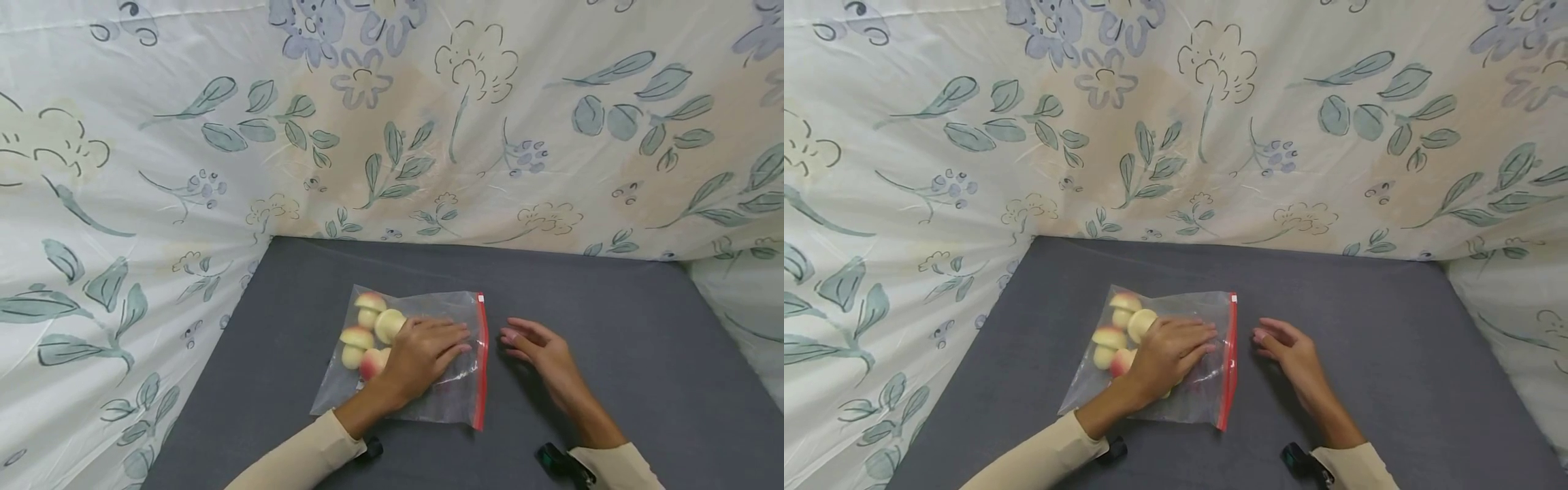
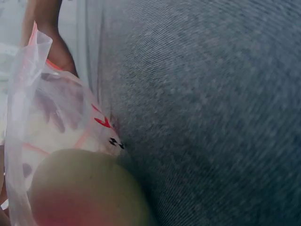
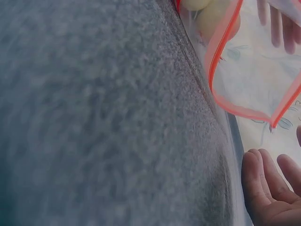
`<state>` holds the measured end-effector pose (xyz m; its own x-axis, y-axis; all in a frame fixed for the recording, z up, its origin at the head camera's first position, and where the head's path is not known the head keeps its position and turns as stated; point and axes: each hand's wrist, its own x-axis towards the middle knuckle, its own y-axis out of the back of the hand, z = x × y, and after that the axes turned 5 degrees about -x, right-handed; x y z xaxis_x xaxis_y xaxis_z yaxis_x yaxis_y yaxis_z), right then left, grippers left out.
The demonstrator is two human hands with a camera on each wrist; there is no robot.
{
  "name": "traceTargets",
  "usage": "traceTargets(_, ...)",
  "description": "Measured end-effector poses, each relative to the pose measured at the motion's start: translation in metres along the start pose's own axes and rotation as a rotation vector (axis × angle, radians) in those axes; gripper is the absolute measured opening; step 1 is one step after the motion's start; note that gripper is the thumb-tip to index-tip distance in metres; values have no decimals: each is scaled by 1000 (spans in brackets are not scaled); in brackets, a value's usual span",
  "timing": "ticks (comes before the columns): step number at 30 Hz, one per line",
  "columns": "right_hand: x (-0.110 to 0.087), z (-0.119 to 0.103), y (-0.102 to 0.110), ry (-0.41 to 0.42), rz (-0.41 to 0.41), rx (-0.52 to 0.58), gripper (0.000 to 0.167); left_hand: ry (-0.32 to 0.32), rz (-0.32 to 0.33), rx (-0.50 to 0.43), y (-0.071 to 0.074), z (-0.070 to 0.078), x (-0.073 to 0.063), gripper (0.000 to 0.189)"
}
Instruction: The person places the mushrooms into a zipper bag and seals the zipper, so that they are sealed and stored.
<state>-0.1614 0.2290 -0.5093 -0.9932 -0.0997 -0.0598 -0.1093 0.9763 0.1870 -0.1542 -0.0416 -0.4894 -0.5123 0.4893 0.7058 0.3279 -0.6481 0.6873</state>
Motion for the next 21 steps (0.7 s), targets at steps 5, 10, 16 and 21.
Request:
traceTargets(5, 7, 3, -4, -2, -20, 54, 58, -39, -20, 40, -5, 1, -2, 28)
traceTargets(10, 13, 2, -10, -16, -29, 90, 57, -47, -58, 70, -7, 2, -4, 28)
traceTargets(16, 20, -2, -16, -41, -33, 84, 58, -24, -104, 54, -9, 5, -9, 29)
traceTargets(21, 32, 0, -22, -45, -14, 124, 57, -26, -92, 58, -10, 7, -12, 29)
